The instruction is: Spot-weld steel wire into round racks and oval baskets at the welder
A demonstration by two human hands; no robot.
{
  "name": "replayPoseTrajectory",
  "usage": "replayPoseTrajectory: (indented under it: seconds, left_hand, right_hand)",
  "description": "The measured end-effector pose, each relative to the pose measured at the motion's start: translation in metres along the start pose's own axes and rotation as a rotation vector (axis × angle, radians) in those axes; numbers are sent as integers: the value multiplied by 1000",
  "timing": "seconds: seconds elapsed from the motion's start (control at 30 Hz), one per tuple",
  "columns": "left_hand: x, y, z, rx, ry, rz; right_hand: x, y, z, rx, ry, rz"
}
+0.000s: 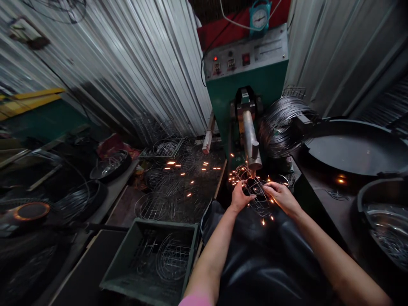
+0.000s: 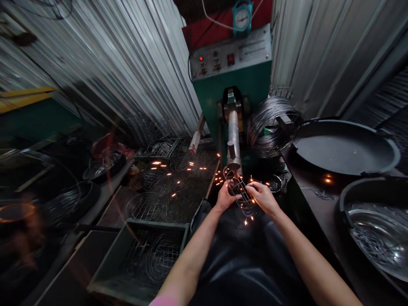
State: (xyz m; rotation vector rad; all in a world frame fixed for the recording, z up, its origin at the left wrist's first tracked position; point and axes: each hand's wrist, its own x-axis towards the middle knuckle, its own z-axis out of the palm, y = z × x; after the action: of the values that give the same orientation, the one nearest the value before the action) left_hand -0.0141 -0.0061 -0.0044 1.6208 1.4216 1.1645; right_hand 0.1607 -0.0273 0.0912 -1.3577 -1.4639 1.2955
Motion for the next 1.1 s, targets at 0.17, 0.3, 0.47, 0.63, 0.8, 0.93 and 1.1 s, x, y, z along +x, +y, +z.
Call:
replayPoseTrajectory:
  seconds: [0.17,0.3,0.47,0.63,0.8,0.93,1.1]
  left_hand:
    - [-8,-1,-2,-126,36,-11]
    - [-5,-3,3,-214,47,-76]
    - [3,-3,6,-374,86,-172]
    - [7,2,4,-449,79,-224]
    - [6,4,0,-429,90,-214]
    - [3,4,-3,-444,86,-209]
    - [3,2,2,-554,128,-314]
  right_hand:
    - [-31,16,-9,69,-103,80]
    - [-28,10,-10,8,-60,36]
    - [-3,-2,-3,-92,-23,-67]
    - [9,-10,3,-172,39,-131]
    - [8,-8,2,-128,29,-92]
    - [-8,4,-8,-39,-6,-4]
    - [-19,12,-12,7,-119,16]
